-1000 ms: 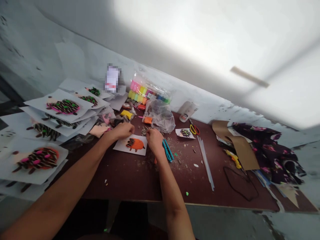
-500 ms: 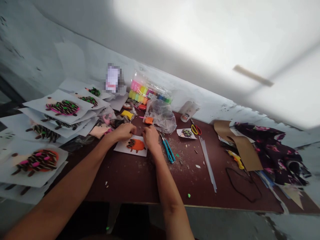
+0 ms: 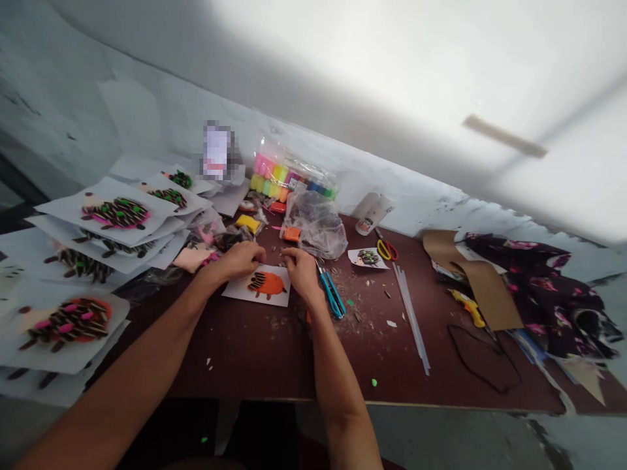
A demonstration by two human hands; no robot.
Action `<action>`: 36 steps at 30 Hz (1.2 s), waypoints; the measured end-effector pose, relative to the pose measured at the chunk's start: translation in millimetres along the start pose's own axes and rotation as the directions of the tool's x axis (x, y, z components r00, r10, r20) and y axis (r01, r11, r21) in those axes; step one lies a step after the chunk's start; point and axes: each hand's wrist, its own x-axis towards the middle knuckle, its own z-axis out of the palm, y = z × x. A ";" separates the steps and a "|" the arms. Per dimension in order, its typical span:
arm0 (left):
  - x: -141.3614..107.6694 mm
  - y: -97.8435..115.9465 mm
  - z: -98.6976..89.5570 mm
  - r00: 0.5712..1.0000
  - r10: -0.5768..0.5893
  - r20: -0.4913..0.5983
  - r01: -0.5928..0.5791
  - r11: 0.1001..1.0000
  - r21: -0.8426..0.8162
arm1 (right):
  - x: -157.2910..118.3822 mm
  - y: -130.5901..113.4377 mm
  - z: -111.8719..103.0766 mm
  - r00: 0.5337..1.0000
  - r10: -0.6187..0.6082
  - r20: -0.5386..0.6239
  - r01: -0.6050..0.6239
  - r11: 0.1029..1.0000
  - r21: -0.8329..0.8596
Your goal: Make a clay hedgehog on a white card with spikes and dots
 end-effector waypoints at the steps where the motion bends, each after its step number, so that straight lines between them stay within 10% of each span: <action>1: -0.2 -0.5 0.7 1.000 0.003 -0.006 -0.003 1.000 -0.003 | -2.0 0.7 -0.4 1.000 0.006 0.006 -0.007 0.998 0.062; 25: -2.0 16.4 -10.9 0.966 0.074 -0.247 -0.174 0.894 -0.413 | -9.4 -13.4 10.0 0.998 0.054 -0.019 -0.034 0.834 0.550; 30: 0.7 12.8 -6.1 0.974 0.059 -0.217 -0.170 0.824 -0.540 | -13.9 -19.1 12.4 0.986 0.076 -0.152 0.004 0.883 0.470; 36: -0.3 -5.1 -6.4 0.988 -0.002 -0.155 -0.043 0.957 -0.287 | -21.8 -18.7 3.6 0.993 -0.046 -0.113 0.063 0.986 0.154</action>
